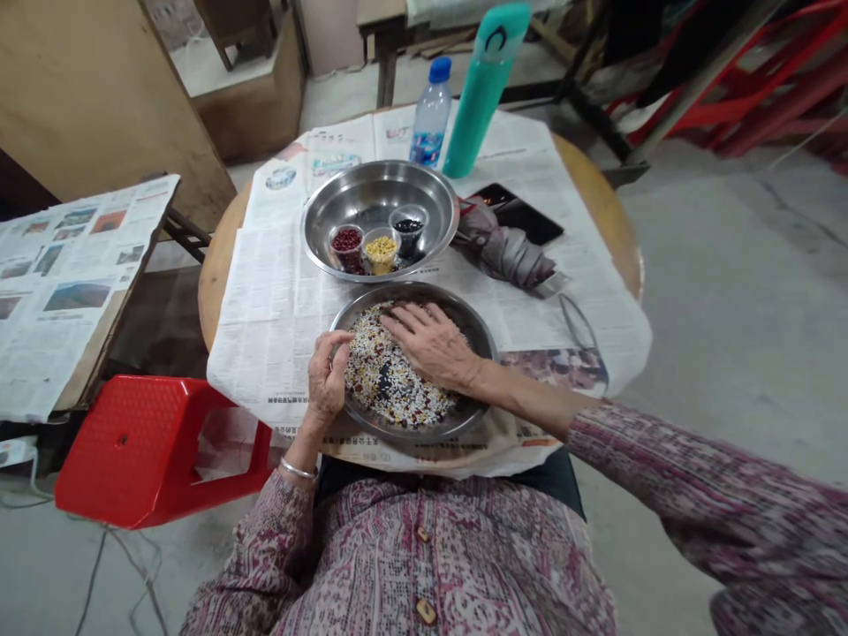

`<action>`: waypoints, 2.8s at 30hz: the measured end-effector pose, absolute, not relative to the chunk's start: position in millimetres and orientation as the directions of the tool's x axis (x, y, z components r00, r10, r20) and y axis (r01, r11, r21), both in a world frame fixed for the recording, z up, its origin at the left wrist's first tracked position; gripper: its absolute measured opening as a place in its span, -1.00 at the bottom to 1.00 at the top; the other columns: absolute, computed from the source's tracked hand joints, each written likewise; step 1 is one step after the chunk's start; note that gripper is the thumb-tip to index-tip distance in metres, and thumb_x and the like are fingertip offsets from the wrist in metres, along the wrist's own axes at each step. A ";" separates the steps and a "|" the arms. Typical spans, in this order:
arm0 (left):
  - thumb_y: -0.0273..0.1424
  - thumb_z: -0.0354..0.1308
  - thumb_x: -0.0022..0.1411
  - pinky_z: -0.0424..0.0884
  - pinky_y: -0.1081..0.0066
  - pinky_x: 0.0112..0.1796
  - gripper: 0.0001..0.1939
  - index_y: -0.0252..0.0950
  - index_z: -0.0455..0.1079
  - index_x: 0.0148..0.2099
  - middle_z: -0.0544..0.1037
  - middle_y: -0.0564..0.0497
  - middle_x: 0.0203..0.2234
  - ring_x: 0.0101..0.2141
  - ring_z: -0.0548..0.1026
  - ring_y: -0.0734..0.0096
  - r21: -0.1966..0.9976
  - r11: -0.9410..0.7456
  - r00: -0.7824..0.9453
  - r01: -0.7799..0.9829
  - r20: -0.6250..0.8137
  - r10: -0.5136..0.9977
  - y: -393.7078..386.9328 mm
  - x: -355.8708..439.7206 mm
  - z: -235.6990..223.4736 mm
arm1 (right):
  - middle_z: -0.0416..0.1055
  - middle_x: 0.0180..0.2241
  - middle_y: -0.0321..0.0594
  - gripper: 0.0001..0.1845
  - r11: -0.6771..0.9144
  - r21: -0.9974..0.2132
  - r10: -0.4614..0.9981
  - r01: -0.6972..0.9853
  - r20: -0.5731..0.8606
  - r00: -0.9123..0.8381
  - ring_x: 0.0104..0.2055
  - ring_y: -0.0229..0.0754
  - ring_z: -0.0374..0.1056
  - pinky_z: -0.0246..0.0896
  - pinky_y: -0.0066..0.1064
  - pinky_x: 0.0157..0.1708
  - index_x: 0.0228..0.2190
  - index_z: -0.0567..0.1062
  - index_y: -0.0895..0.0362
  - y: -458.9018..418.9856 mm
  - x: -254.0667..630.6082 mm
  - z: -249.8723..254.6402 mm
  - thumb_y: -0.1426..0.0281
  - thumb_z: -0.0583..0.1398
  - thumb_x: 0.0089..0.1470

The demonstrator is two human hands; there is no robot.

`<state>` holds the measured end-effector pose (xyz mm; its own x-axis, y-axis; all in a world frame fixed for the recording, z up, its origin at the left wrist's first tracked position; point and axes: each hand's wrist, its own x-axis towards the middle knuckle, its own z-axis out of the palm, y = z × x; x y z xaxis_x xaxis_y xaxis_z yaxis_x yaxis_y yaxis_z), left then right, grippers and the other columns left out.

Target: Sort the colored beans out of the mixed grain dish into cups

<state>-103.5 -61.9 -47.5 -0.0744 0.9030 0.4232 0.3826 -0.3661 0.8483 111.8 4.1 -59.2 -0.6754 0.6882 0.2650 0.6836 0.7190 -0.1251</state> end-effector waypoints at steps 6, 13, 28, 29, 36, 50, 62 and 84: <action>-0.23 -0.03 0.51 0.38 0.20 0.08 -0.73 -0.22 0.44 -0.03 0.55 -0.07 -0.11 -0.02 0.47 0.26 0.846 -0.357 -0.079 0.395 0.418 0.905 -62.5 -102.3 -46.3 | 0.06 0.42 0.10 -0.26 0.728 -0.199 0.685 0.656 0.230 -0.691 0.49 0.19 -0.13 -0.02 0.15 0.34 0.42 0.05 0.20 -14.6 100.3 -68.1 0.11 -0.01 0.37; -0.23 -0.03 0.51 0.38 0.24 0.09 -0.73 -0.24 0.44 -0.03 0.54 -0.08 -0.11 -0.01 0.47 0.27 0.855 -0.341 -0.093 0.391 0.406 0.909 -63.8 -105.3 -47.6 | 0.18 0.37 0.06 -0.31 0.927 -0.257 0.333 0.274 0.225 -0.916 0.47 0.06 -0.05 -0.03 0.11 0.37 0.39 0.12 0.19 -34.6 76.3 -64.0 0.22 0.09 0.35; -0.21 -0.03 0.51 0.40 0.19 0.07 -0.73 -0.20 0.45 -0.04 0.55 -0.07 -0.13 -0.03 0.48 0.26 0.843 -0.356 -0.087 0.403 0.422 0.902 -62.2 -103.1 -46.8 | 0.51 -0.10 0.10 -0.60 0.612 -0.035 0.781 0.790 0.183 -0.597 -0.15 0.06 0.44 0.35 -0.17 -0.28 -0.01 0.53 0.20 -22.5 137.2 -33.8 0.32 0.00 0.35; -0.21 -0.03 0.51 0.40 0.19 0.07 -0.73 -0.20 0.45 -0.04 0.55 -0.07 -0.13 -0.03 0.48 0.26 0.844 -0.356 -0.086 0.401 0.421 0.903 -62.2 -103.1 -46.6 | 0.51 -0.12 0.08 -0.59 0.597 -0.070 0.795 0.799 0.183 -0.578 -0.18 0.04 0.44 0.35 -0.19 -0.32 0.00 0.52 0.18 -28.3 136.8 -35.5 0.25 0.01 0.36; -0.21 -0.02 0.51 0.39 0.22 0.07 -0.72 -0.22 0.44 -0.04 0.55 -0.07 -0.12 -0.02 0.47 0.27 0.845 -0.364 -0.084 0.391 0.426 0.901 -61.9 -103.0 -46.2 | 0.44 -0.18 -0.09 -0.71 0.745 -0.288 0.662 0.601 0.210 -0.720 -0.19 -0.11 0.42 0.39 -0.31 -0.25 -0.03 0.49 0.15 -51.2 97.9 -49.0 0.40 0.04 0.34; -0.25 -0.01 0.50 0.40 0.18 0.08 -0.75 -0.23 0.45 -0.06 0.55 -0.09 -0.12 -0.02 0.48 0.25 0.855 -0.351 -0.095 0.381 0.414 0.905 -63.6 -102.1 -49.2 | 0.45 -0.05 0.06 -0.47 0.574 -0.254 0.808 0.779 0.332 -0.487 -0.02 0.16 0.32 0.38 -0.02 -0.10 0.10 0.50 0.13 9.3 88.0 -43.5 0.08 0.09 0.30; -0.22 -0.04 0.52 0.40 0.21 0.08 -0.71 -0.24 0.45 -0.04 0.55 -0.09 -0.12 -0.01 0.48 0.26 0.850 -0.361 -0.088 0.384 0.423 0.902 -64.2 -102.5 -50.6 | 0.46 -0.22 -0.10 -0.82 0.874 -0.333 0.442 0.354 0.244 -0.863 -0.16 -0.09 0.38 0.40 -0.25 -0.17 -0.28 0.53 0.12 -52.1 88.9 -33.6 0.44 0.10 0.26; -0.31 0.00 0.49 0.39 0.27 0.05 -0.79 -0.24 0.45 -0.05 0.55 -0.06 -0.14 -0.04 0.48 0.29 0.853 -0.348 -0.098 0.390 0.414 0.905 -64.1 -103.3 -47.8 | 0.50 -0.34 -0.18 -0.82 0.792 -0.266 0.607 0.550 0.249 -0.754 -0.30 -0.18 0.42 0.27 -0.38 -0.30 -0.27 0.53 0.13 -45.1 108.3 -39.8 0.52 0.12 0.26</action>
<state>-103.3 -64.1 -47.8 -0.0984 0.9049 0.4142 0.3902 -0.3478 0.8525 108.3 -45.1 -39.8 -0.7544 0.6075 0.2488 0.5497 0.7917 -0.2664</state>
